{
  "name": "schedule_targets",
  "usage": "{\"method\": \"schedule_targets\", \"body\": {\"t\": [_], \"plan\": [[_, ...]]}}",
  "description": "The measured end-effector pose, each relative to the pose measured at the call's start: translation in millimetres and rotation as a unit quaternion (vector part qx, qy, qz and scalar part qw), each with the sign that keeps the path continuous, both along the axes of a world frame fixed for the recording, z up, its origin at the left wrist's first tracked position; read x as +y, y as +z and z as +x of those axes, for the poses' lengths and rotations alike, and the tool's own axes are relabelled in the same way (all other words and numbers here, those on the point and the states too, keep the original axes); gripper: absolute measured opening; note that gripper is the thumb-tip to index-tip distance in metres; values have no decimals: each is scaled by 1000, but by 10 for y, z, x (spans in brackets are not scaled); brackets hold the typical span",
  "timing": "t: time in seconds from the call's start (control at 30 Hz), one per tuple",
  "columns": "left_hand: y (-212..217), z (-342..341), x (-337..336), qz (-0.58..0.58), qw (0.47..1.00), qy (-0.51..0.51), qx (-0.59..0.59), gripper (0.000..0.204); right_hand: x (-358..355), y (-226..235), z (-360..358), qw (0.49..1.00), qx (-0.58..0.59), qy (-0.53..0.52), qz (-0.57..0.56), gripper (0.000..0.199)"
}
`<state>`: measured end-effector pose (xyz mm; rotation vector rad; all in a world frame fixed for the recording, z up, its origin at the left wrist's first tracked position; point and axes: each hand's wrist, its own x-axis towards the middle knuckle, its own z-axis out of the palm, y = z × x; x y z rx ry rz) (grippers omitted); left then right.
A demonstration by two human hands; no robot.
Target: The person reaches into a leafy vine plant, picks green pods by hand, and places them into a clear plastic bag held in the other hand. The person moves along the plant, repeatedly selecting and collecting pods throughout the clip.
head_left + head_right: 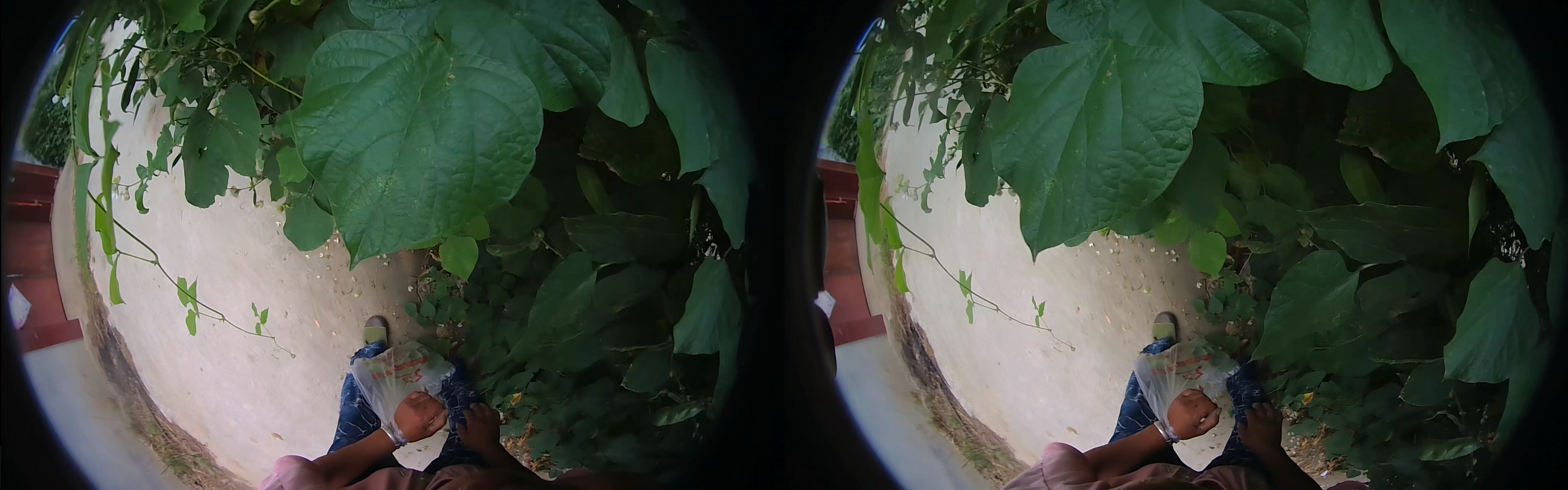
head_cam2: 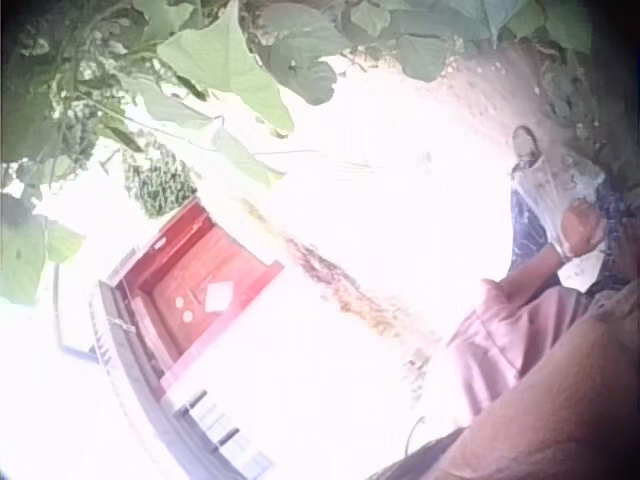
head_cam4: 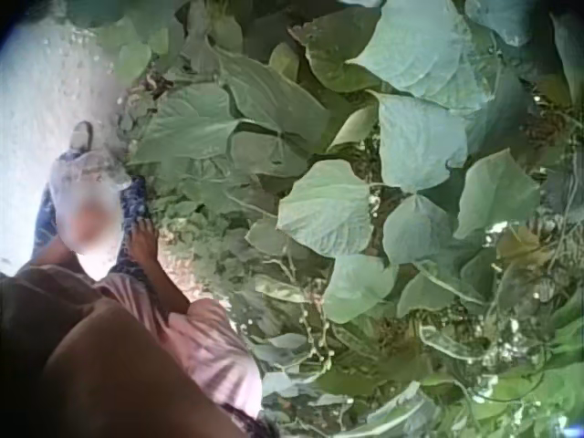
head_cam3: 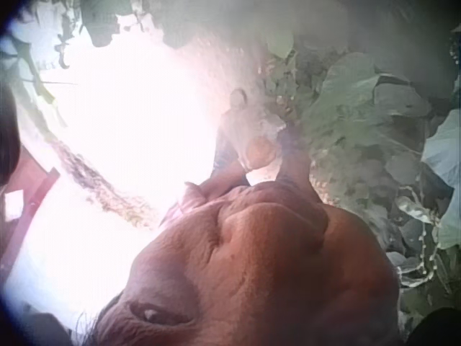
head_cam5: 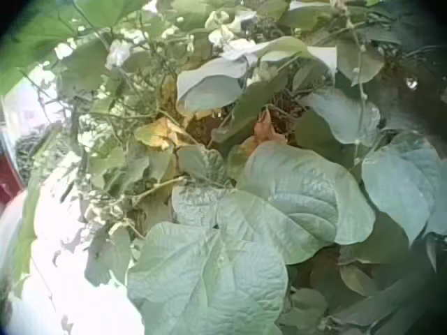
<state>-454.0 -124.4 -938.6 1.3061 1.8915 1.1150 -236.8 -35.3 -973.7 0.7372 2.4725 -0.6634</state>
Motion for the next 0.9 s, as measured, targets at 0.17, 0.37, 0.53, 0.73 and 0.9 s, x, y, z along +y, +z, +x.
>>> {"method": "schedule_targets", "body": {"t": [0.17, 0.37, 0.53, 0.73, 0.9], "plan": [[437, -219, 59, -12, 997, -2, -73, 12, -13, -205, 29, 998, -65, 6, -19, 42], [924, -339, 44, -52, 989, 35, -132, 15, 169, -64, -99, 965, -86, -152, -197, 42], [1200, -326, -104, -36, 981, 127, -145, 20, 830, 1065, -1738, 936, 182, -211, -216, 28], [1605, -636, -320, -27, 966, 227, -118, 16, 1448, 2228, -4022, 906, 393, 4, -155, 31], [1745, -780, -636, -45, 939, 309, -145, 16, 2023, 2925, -4811, 732, 598, -178, -274, 38]]}}
